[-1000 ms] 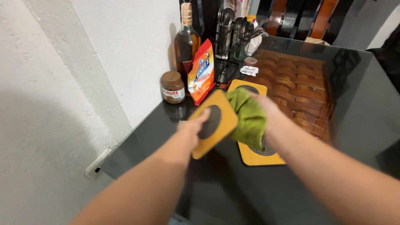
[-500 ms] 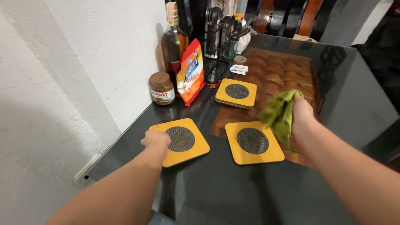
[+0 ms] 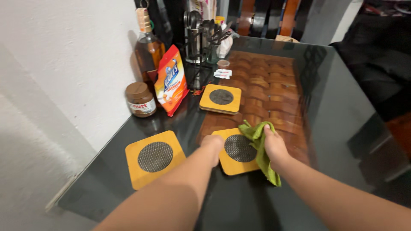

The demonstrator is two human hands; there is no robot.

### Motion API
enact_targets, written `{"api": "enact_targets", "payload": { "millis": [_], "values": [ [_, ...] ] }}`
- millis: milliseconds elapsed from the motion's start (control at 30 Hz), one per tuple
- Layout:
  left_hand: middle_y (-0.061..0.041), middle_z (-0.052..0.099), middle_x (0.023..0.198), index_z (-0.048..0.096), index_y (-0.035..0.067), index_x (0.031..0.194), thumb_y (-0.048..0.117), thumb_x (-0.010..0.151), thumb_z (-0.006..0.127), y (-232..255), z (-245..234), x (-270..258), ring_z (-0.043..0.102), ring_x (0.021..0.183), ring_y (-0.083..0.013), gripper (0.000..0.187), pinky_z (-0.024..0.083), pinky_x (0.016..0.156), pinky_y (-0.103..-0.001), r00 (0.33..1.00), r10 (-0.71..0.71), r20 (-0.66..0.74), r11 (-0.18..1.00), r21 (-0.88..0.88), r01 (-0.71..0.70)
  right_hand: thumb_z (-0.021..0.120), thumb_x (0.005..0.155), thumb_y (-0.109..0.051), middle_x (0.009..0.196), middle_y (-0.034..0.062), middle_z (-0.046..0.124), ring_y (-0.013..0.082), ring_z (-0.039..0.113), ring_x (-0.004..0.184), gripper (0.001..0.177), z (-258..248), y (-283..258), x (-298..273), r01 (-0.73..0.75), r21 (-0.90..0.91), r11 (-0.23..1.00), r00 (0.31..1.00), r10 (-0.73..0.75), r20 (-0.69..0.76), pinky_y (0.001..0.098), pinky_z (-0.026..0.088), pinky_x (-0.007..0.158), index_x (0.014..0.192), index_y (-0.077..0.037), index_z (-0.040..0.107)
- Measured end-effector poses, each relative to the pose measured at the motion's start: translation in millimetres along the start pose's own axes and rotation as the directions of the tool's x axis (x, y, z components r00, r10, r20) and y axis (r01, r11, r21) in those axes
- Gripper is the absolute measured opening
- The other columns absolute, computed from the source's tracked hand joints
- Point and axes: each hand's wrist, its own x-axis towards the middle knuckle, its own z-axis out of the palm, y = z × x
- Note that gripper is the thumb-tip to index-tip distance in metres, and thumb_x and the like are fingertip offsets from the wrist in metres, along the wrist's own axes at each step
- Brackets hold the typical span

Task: The person wipes yellow coasters with a green cloth at a table, rinses and wrings the cloth in a kitchen sink, and returns to wipe the table surface and coasters.

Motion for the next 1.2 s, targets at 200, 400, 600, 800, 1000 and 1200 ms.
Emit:
{"api": "enact_targets", "payload": {
  "millis": [200, 400, 600, 800, 1000, 1200],
  "values": [
    [-0.011, 0.073, 0.114, 0.065, 0.007, 0.110, 0.007, 0.100, 0.047, 25, -13, -31, 0.073, 0.092, -0.0266, 0.021, 0.059, 0.073, -0.047, 0.979, -0.105, 0.176, 0.944, -0.293, 0.154, 0.034, 0.105, -0.055, 0.125, 0.0130, 0.068, 0.0284, 0.065, 0.106, 0.056, 0, -57, -34, -0.234, 0.279, 0.931, 0.970, 0.206, 0.128, 0.0458, 0.049, 0.091, 0.130, -0.011, 0.060],
    [-0.019, 0.071, 0.110, 0.067, -0.006, 0.109, 0.014, 0.097, 0.057, 45, -8, -53, 0.074, 0.087, -0.0298, 0.026, 0.048, 0.058, -0.044, 0.984, 0.175, 0.034, 0.970, -0.176, -0.166, 0.036, 0.106, -0.050, 0.142, 0.0184, 0.057, 0.0353, 0.048, 0.135, 0.059, 61, -55, -42, 0.458, -0.143, 0.877, 0.867, -0.405, 0.291, 0.0571, 0.031, 0.112, 0.143, -0.009, 0.056],
    [-0.017, 0.072, 0.097, 0.068, -0.002, 0.103, 0.015, 0.093, 0.062, 62, -17, -74, 0.072, 0.079, -0.0277, 0.021, 0.055, 0.064, -0.040, 0.913, 0.368, -0.174, 0.927, -0.007, -0.375, 0.027, 0.104, -0.045, 0.164, 0.0114, 0.034, 0.0255, 0.020, 0.156, 0.064, 76, -44, -12, 0.655, -0.690, 0.309, 0.685, -0.627, 0.370, 0.0690, 0.007, 0.120, 0.163, -0.021, 0.031],
    [-0.013, 0.074, 0.087, 0.072, 0.001, 0.097, 0.016, 0.093, 0.062, 69, -21, -82, 0.068, 0.065, -0.0213, 0.017, 0.052, 0.056, -0.038, 0.927, 0.324, -0.189, 0.927, -0.130, -0.351, 0.027, 0.105, -0.045, 0.168, 0.0078, 0.028, 0.0318, 0.019, 0.154, 0.060, 69, -62, -3, 0.542, -0.786, 0.297, 0.743, -0.608, 0.282, 0.0727, 0.007, 0.116, 0.159, -0.019, 0.028],
    [-0.010, 0.072, 0.088, 0.071, 0.000, 0.099, 0.009, 0.094, 0.062, 70, -35, -75, 0.062, 0.058, -0.0157, 0.013, 0.046, 0.044, -0.034, 0.954, 0.269, -0.130, 0.903, -0.310, -0.297, 0.038, 0.100, -0.053, 0.160, 0.0102, 0.040, 0.0304, 0.027, 0.152, 0.066, 84, -45, -53, 0.685, -0.668, 0.291, 0.631, -0.695, 0.345, 0.0652, 0.008, 0.119, 0.156, -0.018, 0.036],
    [-0.010, 0.069, 0.089, 0.068, -0.005, 0.106, 0.014, 0.100, 0.058, 58, -35, -38, 0.058, 0.058, -0.0160, 0.021, 0.041, 0.042, -0.033, 0.938, 0.332, -0.100, 0.864, -0.368, -0.345, 0.040, 0.104, -0.058, 0.127, 0.0220, 0.068, 0.0375, 0.063, 0.121, 0.060, 50, -86, -20, 0.396, -0.667, 0.631, 0.890, -0.443, 0.109, 0.0510, 0.046, 0.107, 0.138, -0.013, 0.061]
  ]
}}
